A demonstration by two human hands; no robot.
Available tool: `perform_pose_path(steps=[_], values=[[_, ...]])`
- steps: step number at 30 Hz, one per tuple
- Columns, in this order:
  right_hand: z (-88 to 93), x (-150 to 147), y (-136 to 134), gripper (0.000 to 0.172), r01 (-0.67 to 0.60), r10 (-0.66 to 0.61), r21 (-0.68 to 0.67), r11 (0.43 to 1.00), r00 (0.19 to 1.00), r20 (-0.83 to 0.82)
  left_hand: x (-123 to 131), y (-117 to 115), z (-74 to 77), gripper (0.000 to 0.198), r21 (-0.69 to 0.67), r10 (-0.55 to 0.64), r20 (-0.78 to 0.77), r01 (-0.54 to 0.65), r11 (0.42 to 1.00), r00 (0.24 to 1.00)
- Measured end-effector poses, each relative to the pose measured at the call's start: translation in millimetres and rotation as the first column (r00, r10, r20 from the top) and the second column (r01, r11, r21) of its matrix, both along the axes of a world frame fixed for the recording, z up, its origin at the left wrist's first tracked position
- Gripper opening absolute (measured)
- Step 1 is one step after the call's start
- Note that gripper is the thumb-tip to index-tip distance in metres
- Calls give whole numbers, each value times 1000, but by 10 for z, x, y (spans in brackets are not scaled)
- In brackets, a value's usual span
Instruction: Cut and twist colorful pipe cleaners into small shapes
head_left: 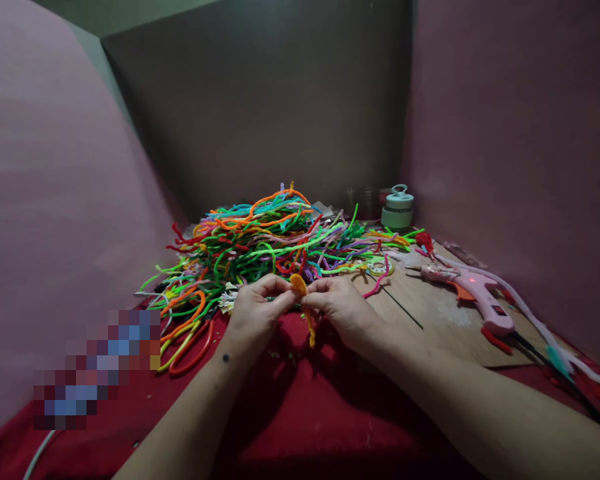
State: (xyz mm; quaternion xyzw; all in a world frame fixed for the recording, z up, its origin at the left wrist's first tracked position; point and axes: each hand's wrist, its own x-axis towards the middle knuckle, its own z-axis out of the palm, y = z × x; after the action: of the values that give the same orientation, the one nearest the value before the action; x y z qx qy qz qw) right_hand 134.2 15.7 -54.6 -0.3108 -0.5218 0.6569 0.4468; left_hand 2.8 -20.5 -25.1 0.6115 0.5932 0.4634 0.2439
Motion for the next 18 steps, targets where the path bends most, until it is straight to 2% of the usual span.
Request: perform_pose_path(steps=[3, 8, 18], values=[[19, 12, -12, 8, 26, -26, 29, 999, 999, 32, 17, 0, -13, 15, 38, 49, -66, -46, 998, 997], [22, 14, -22, 8, 2, -2, 11, 1000, 1000, 16, 3, 21, -5, 21, -23, -69, 20, 70, 997, 997], [-25, -2, 13, 10, -30, 30, -23, 999, 999, 15, 76, 23, -6, 16, 5, -45, 40, 45, 999, 998]])
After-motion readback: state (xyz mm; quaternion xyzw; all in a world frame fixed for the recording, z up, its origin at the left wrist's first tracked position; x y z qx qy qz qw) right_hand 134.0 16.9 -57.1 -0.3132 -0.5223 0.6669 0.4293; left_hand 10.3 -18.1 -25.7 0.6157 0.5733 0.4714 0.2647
